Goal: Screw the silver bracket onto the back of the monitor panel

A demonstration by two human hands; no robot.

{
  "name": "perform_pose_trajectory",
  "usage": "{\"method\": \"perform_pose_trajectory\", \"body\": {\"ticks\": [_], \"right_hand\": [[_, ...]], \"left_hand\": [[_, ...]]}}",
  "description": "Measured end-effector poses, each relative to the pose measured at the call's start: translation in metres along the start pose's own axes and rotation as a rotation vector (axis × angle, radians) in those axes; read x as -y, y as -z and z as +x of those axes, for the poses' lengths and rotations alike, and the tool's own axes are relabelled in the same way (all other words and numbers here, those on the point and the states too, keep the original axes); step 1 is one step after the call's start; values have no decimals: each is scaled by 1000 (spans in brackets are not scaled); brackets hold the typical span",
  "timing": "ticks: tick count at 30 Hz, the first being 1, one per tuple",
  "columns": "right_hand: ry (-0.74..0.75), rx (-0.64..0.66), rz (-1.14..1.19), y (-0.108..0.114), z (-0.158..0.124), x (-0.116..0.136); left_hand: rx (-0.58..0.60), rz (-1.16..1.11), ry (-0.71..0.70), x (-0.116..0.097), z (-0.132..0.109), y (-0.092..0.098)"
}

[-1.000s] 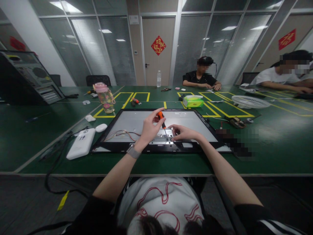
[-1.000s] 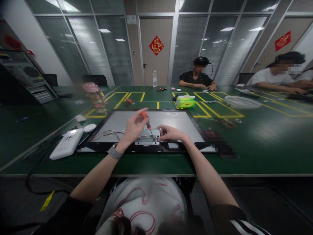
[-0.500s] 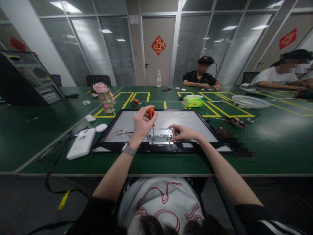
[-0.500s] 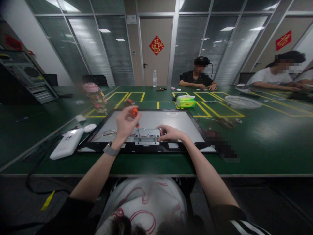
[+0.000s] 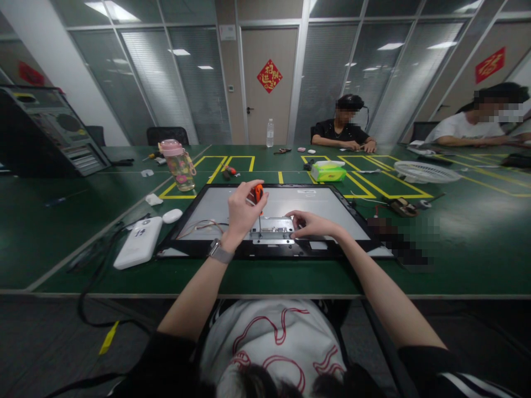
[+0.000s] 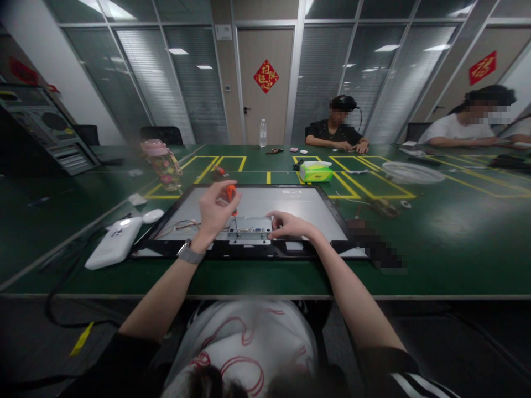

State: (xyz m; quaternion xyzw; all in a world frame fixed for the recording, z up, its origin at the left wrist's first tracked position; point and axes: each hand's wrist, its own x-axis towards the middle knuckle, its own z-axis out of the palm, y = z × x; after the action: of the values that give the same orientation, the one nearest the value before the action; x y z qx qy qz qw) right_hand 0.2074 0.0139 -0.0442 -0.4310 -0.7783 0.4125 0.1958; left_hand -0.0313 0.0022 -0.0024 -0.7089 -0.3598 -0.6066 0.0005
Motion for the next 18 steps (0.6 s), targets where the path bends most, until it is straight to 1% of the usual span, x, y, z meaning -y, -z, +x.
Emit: {"method": "perform_pose_trajectory", "body": {"ticks": [5,10,12,15,16,18], "right_hand": [[10,6,3,0,1,-3],[5,-4,16,-1,3,-7],[1,-8,10,-1,2,-6],[-2,-4,5,-1,0,-3],[-1,-2,8,-1,0,-2],[0,3,12,-1,-1,-1]], "left_hand": [[33,-41,-5,-1,0,0],[122,-87,-31,-3,1,3],[165,-144,3,-3,1,4],[225,-287,103,0,2,5],[225,-325,124,0,2,5],[166,-346,131,1,4,5]]}}
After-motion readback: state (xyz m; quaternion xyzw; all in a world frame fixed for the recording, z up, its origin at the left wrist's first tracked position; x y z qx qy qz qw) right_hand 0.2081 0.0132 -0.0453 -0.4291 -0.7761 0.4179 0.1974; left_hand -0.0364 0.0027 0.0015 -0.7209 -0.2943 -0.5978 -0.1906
